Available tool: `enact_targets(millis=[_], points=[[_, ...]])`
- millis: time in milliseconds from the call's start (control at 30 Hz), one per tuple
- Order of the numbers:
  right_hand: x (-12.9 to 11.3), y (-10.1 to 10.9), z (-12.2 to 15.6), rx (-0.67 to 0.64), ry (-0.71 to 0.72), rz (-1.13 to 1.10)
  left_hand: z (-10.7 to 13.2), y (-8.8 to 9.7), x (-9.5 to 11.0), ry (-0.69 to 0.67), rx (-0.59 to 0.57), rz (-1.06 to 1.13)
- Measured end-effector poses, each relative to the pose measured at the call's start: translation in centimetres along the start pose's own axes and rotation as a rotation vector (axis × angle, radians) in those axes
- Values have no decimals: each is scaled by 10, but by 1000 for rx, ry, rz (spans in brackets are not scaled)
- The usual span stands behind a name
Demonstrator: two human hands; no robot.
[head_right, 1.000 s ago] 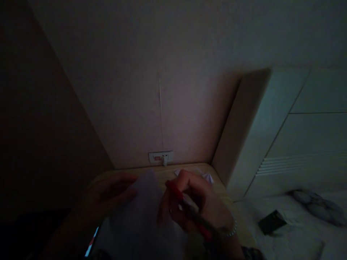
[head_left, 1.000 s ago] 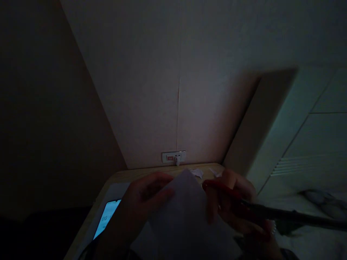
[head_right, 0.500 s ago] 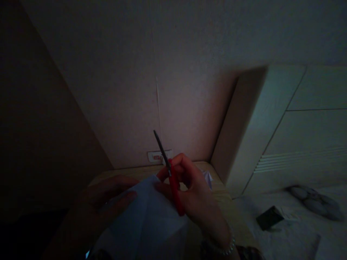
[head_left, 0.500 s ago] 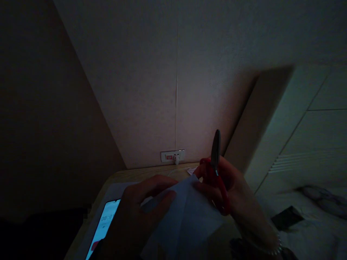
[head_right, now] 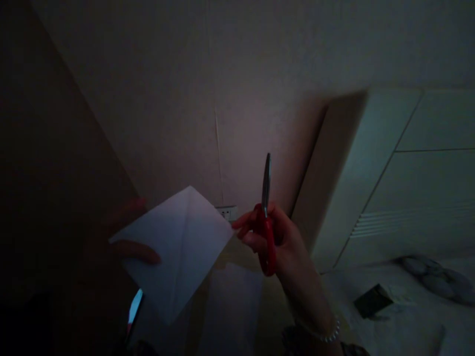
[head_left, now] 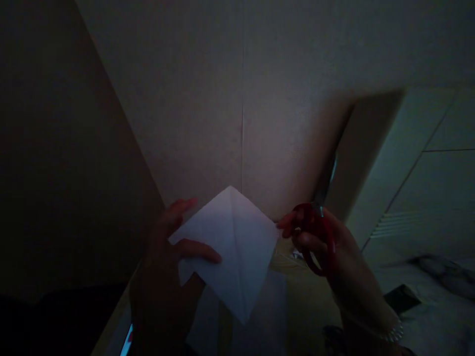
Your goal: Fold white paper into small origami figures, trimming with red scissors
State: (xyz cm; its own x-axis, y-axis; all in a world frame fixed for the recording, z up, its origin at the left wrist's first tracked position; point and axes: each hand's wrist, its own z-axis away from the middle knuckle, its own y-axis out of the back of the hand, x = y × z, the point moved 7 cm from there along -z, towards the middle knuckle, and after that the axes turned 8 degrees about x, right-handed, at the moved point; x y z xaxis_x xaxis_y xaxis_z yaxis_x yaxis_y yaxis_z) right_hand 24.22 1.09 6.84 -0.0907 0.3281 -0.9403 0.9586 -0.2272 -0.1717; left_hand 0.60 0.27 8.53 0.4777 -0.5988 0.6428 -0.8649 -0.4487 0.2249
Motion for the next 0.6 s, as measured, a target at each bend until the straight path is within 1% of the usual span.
enact_targets(millis=[67, 100, 133, 200, 267, 367, 433, 533, 600], points=[[5, 1, -1, 47, -25, 55, 1, 4, 0, 48, 79, 123], [8, 1, 0, 56, -32, 53, 2, 5, 1, 72, 106, 189], [10, -2, 0, 42, -39, 37, 3, 4, 1, 89, 108, 219], [15, -9, 2, -28, -60, -2, 3, 1, 3, 124, 103, 220], [19, -12, 4, -48, -98, -18, 3, -1, 4, 154, 99, 183], [20, -6, 5, 74, -150, -12, 3, -6, 1, 242, 69, 129], [16, -4, 6, 127, -137, -4, 4, -8, -3, 317, 43, 107], [10, -4, 5, 133, -81, 9, 6, -10, -12, 435, 9, 122], [9, -3, 4, 142, -50, 3, 8, -12, -20, 550, -4, 230]])
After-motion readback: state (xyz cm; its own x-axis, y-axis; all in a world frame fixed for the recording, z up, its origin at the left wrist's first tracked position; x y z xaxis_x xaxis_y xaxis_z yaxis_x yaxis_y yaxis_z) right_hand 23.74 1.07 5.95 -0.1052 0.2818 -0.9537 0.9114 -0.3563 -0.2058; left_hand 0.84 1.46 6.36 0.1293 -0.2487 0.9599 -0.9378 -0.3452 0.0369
